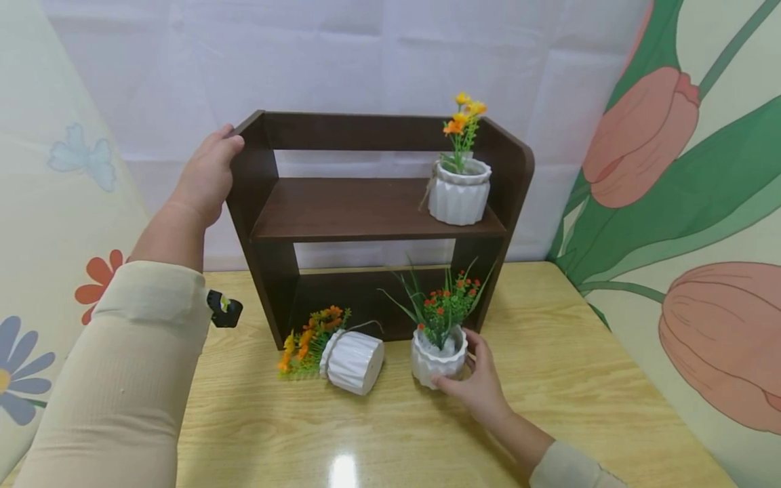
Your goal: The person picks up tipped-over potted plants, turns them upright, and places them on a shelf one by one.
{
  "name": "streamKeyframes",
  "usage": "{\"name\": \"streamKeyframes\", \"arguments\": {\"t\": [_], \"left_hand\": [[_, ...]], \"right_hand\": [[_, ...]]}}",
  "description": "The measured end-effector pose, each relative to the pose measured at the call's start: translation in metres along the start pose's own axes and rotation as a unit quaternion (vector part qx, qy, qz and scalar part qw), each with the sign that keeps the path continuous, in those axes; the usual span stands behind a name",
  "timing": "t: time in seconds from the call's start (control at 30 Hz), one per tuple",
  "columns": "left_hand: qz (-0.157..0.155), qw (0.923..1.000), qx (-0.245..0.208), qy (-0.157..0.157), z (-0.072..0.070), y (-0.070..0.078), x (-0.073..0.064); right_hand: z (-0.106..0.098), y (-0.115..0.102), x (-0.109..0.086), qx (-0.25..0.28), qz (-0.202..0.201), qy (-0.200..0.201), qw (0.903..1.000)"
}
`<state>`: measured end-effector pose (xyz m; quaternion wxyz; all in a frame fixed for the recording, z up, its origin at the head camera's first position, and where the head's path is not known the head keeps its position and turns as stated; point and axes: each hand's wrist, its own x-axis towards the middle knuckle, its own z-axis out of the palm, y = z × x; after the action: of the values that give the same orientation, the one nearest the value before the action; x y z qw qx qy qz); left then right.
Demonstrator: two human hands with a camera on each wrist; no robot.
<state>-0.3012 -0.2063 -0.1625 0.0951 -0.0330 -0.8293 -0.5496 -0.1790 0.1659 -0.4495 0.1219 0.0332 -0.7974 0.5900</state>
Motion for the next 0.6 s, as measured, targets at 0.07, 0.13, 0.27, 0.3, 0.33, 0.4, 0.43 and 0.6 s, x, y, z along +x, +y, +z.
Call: {"name": "streamKeyframes", "arguments": {"t": [0.07, 0.13, 0.27, 0.3, 0.33, 0.4, 0.43, 0.6], "left_hand": [[0.001, 1.0, 0.0, 0.0, 0.0, 0.0, 0.0], [0.001, 1.0, 0.006, 0.0, 0.0, 0.0, -0.001], [0.003, 0.9999, 0.01, 0.0, 0.0, 0.0, -0.001], [0.001, 1.0, 0.009, 0.0, 0.0, 0.0, -0.001], [0.001, 1.0, 0.008, -0.001, 0.0, 0.0, -0.001], [0.0, 1.0, 0.007, -0.002, 0.0, 0.0, -0.001], [0.0, 1.0, 0.007, -0.003, 0.0, 0.0, -0.001], [0.001, 1.0, 0.006, -0.002, 0.0, 0.0, -0.001]], "right_hand": [[-0.001, -0.004, 0.0, 0.007, 0.006, -0.002, 1.0], [-0.002, -0.01, 0.0, 0.015, 0.003, -0.004, 0.9999], [-0.004, -0.025, 0.002, 0.027, -0.008, -0.008, 0.9996], [-0.005, -0.029, 0.003, 0.026, -0.013, -0.007, 0.9996], [-0.005, -0.033, 0.003, 0.025, -0.018, -0.006, 0.9995], [-0.006, -0.042, 0.005, 0.022, -0.031, -0.003, 0.9993], [-0.007, -0.047, 0.006, 0.021, -0.039, -0.001, 0.999], [-0.01, -0.071, 0.01, 0.022, -0.072, -0.003, 0.9972]]}}
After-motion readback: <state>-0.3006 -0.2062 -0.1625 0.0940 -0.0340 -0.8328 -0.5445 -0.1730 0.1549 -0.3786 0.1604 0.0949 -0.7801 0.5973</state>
